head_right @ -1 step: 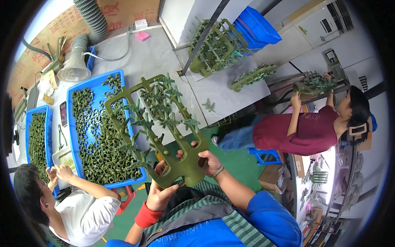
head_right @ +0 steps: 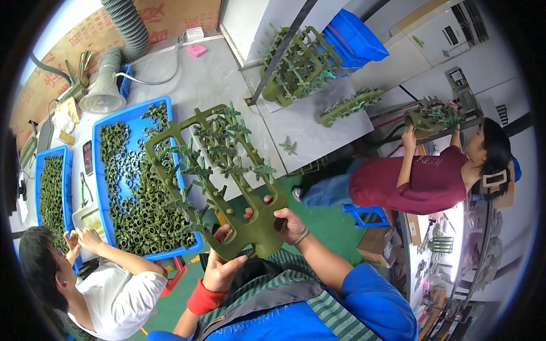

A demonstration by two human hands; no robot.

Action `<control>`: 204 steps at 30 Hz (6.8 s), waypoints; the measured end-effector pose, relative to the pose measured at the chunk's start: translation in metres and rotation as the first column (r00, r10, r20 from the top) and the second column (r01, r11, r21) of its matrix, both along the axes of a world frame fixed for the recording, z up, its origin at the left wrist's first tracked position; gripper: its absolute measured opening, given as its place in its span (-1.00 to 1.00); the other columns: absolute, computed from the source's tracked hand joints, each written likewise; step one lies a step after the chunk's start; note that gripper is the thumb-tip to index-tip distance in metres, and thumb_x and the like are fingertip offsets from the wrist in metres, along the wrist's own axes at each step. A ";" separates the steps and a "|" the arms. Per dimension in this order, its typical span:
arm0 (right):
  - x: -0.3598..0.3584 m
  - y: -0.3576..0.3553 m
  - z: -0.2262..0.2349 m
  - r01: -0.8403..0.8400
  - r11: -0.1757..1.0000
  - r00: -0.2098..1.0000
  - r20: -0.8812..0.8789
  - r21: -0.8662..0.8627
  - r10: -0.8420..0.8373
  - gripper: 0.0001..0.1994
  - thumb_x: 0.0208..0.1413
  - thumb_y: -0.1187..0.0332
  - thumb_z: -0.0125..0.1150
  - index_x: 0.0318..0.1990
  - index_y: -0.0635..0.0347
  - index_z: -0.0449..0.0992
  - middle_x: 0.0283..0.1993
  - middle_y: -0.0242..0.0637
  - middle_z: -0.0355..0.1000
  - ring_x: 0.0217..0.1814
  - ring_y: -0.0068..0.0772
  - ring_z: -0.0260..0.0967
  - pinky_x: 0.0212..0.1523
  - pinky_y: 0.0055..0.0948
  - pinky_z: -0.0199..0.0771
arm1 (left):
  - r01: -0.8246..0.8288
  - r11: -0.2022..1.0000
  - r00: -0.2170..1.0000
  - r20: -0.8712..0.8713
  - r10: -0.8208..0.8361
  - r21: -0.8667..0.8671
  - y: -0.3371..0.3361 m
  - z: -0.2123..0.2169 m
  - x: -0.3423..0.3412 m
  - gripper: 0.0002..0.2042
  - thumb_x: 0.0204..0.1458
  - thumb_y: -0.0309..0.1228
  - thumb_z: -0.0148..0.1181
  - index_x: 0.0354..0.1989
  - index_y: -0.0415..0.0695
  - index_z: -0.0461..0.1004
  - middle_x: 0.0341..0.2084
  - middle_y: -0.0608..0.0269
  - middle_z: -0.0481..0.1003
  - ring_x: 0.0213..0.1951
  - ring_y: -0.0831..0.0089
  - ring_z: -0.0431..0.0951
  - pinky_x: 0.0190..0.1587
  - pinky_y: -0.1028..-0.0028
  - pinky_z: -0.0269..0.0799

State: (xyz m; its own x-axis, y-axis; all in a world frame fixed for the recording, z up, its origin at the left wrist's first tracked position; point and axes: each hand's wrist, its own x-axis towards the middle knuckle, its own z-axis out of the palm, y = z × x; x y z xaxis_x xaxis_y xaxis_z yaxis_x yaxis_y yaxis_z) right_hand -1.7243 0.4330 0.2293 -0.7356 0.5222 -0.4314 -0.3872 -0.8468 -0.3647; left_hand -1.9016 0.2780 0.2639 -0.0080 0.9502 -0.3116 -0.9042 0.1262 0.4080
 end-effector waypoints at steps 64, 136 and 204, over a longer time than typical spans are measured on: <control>0.018 0.003 -0.031 -0.167 0.986 0.894 0.426 0.029 0.138 -0.60 0.25 0.20 0.05 0.14 0.25 0.37 -0.03 -0.19 0.48 0.02 -0.35 0.44 0.06 -0.36 0.44 | 0.044 0.998 0.956 -0.288 -0.053 -0.041 -0.014 -0.012 0.011 -0.55 -0.11 -0.77 0.29 -0.03 -0.18 0.35 0.29 0.25 0.16 0.16 0.39 0.33 0.16 0.36 0.34; 0.056 -0.018 0.047 -0.450 0.866 0.849 0.403 0.217 0.341 -0.62 0.27 0.27 0.15 0.15 0.24 0.36 -0.06 -0.16 0.54 -0.31 -0.46 0.47 -0.38 -0.50 0.46 | 0.320 0.927 0.947 -0.062 -0.314 0.197 -0.006 -0.038 -0.058 -0.57 -0.20 -0.86 0.10 -0.14 -0.15 0.35 0.28 -0.04 0.13 0.22 0.11 0.34 0.18 0.19 0.41; 0.170 0.423 0.088 -0.534 0.655 -0.252 0.639 0.535 -0.727 -0.27 -0.02 0.22 0.28 0.17 0.46 0.03 -0.07 0.24 0.47 0.03 0.19 0.45 0.09 -0.09 0.40 | 0.064 0.890 0.911 -0.338 -0.237 -0.452 0.093 -0.102 0.078 -0.88 0.16 -0.57 0.06 -0.17 -0.13 0.46 -0.24 0.26 0.56 -0.15 0.44 0.55 -0.01 0.42 0.45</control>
State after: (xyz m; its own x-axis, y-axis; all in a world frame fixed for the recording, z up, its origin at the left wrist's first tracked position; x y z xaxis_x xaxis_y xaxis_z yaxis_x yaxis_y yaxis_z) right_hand -1.5546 0.8563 0.3170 0.2542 0.9660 0.0482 0.8443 -0.1973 -0.4983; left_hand -1.8233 0.3710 0.1616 -0.0733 0.7261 -0.6837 -0.6491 0.4857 0.5854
